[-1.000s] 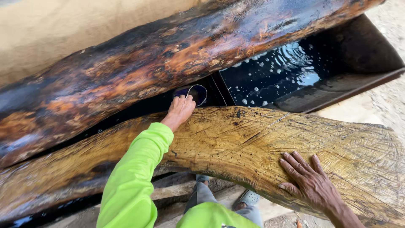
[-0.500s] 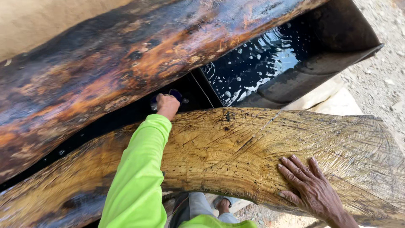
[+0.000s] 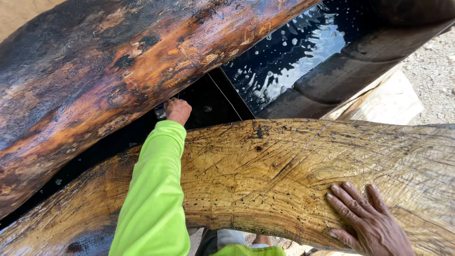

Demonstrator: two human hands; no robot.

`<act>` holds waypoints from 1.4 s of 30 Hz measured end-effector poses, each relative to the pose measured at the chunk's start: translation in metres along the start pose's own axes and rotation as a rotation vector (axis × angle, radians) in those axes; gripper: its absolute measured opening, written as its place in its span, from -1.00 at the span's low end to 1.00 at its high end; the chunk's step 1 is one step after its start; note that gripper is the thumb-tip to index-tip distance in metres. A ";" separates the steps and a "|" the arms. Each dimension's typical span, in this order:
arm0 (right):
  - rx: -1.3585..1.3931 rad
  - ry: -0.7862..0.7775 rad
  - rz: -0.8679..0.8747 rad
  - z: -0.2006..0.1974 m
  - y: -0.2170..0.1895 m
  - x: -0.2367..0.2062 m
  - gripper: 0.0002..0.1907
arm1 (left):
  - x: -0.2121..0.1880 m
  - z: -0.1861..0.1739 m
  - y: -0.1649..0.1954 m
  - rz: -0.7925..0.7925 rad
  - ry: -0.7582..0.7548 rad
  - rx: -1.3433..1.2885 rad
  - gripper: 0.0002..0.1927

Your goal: The person scoops dark liquid from a water trough with a tin can and pours it over large curved wooden timbers, rubbing the surface by hand to spread the liquid. They work progressively along the wood while another person pours liquid on a separate section.

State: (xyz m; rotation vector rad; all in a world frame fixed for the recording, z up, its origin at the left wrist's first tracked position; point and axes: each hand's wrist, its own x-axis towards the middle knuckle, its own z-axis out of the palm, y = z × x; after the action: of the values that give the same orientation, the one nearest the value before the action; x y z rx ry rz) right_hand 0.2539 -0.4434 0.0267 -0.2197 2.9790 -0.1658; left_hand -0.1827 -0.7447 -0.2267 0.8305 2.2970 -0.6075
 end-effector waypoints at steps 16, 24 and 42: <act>0.031 -0.016 0.017 0.010 0.002 0.000 -0.15 | 0.032 0.025 0.003 0.028 0.025 0.057 -0.77; 0.018 -0.005 0.024 0.007 -0.001 0.004 -0.14 | 0.027 0.016 0.003 0.020 -0.074 -0.017 -0.76; 0.039 0.034 -0.034 0.000 -0.005 0.000 -0.17 | -0.061 0.006 -0.043 0.192 0.271 -0.252 -0.73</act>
State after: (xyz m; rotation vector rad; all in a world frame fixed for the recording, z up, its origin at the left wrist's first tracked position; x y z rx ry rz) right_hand 0.2547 -0.4484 0.0270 -0.2652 3.0036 -0.2333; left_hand -0.1723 -0.8032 -0.1805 1.0439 2.4286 -0.1222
